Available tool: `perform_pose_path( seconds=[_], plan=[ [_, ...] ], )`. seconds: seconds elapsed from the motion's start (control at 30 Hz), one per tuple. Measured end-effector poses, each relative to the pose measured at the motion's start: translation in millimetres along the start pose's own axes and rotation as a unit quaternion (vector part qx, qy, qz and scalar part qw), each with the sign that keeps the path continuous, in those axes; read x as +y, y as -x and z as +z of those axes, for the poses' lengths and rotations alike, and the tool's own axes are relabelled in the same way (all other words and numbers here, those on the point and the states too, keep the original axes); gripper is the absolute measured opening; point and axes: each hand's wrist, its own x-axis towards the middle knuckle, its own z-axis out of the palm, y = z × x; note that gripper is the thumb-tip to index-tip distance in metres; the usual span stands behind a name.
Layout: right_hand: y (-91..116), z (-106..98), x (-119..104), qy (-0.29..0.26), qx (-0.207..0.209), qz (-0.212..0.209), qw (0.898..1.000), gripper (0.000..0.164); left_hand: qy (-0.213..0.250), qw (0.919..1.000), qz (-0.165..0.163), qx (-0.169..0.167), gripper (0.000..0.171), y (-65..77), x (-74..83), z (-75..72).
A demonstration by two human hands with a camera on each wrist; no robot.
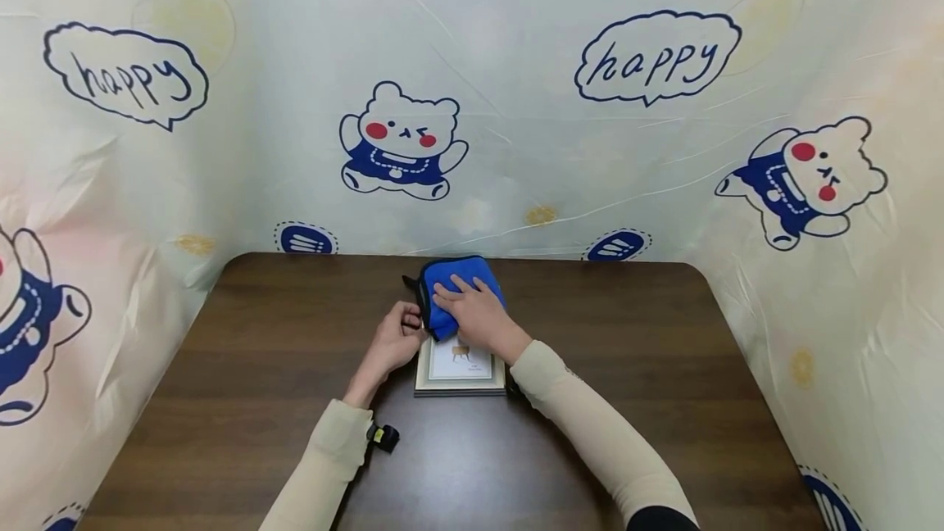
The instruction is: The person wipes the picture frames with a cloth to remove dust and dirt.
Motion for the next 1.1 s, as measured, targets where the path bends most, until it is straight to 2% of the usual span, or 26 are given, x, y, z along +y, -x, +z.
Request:
perform_pose_path(
  seconds=[0.17,0.4,1.1],
  plan=[
    [4.3,-1.2,2.2,-0.018,-0.010,0.026,0.999,0.076,-0.002,1.0000,-0.004,-0.002,0.036,0.1,1.3,-2.2],
    [13.0,-3.5,9.2,-0.009,-0.016,0.037,0.999,0.073,-0.002,1.0000,-0.007,-0.004,0.034,1.2,5.3,-3.5],
    [44.0,0.3,29.9,-0.041,0.012,0.062,0.997,0.071,-0.001,1.0000,0.000,-0.004,0.033,4.2,2.2,-0.3]
  ],
)
